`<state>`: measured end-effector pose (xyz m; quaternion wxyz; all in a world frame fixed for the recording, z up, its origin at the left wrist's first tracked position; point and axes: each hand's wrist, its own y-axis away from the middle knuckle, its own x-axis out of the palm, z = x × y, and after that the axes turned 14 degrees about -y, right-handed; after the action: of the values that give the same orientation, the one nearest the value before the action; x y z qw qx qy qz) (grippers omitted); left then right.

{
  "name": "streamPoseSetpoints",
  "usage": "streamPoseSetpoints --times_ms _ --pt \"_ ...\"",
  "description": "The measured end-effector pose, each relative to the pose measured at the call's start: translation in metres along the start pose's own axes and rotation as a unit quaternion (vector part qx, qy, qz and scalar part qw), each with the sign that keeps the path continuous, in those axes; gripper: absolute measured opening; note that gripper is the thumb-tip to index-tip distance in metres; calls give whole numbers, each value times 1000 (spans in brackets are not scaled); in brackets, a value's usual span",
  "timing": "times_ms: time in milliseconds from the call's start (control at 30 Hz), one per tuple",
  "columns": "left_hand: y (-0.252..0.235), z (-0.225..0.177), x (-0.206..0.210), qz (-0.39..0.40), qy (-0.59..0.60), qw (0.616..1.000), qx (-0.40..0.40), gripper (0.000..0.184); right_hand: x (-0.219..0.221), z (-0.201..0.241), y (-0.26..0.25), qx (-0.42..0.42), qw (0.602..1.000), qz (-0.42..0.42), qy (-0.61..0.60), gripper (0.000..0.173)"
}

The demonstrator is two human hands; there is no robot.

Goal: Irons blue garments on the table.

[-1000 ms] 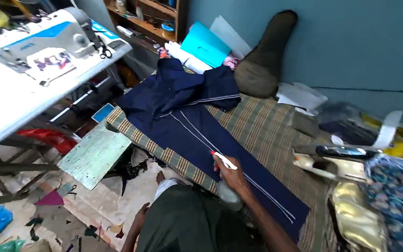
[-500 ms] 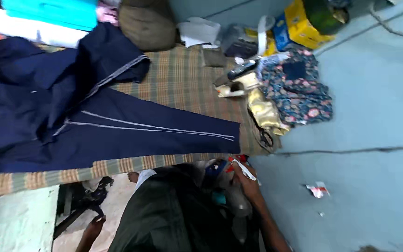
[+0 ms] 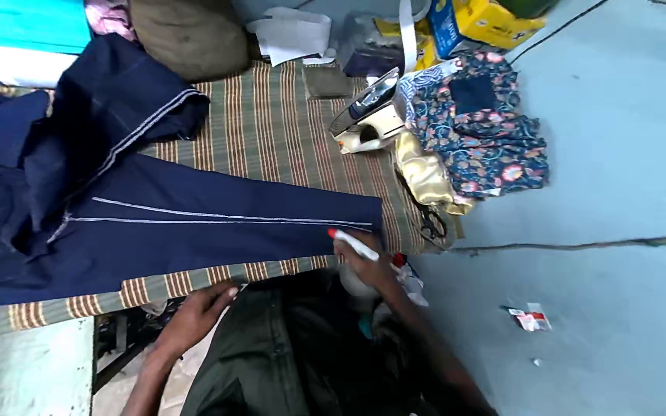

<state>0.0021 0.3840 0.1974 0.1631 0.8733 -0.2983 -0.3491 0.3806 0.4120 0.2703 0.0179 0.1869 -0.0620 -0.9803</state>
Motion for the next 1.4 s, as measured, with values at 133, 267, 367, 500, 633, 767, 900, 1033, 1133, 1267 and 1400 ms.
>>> streamPoseSetpoints --times_ms 133,267,367,500,633,767,900,1033,1133,1267,1400 --pt "-57 -65 17 -227 -221 944 92 35 40 39 -151 -197 979 -16 -40 30" --pt "-85 -68 54 -176 -341 913 137 34 81 43 -274 -229 969 -26 -90 42" --pt "-68 -57 70 -177 -353 911 122 34 78 35 -279 -157 986 -40 -42 87" --pt "-64 -44 84 -213 -349 903 131 37 36 -14 -142 -121 984 -109 75 53" --pt "-62 -32 84 -210 -363 894 160 38 -13 -120 -46 -49 968 -75 234 58" --pt "-63 -39 65 -174 -390 886 182 35 -20 -144 -41 -42 936 -61 344 71" --pt "-116 -87 50 -160 -384 879 234 42 -16 -144 -49 -38 928 -68 363 85" --pt "-167 -134 80 -165 -411 844 301 44 -23 -139 -41 -32 927 -41 371 87" --pt "-177 -137 100 -170 -429 834 304 43 -24 -136 -36 -42 927 -37 370 80" --pt "-170 -156 111 -136 -414 853 286 46 -30 -145 -35 -40 925 -47 375 74" --pt "-161 -173 117 -115 -434 851 273 37 -46 -130 -49 -67 971 -96 208 71"
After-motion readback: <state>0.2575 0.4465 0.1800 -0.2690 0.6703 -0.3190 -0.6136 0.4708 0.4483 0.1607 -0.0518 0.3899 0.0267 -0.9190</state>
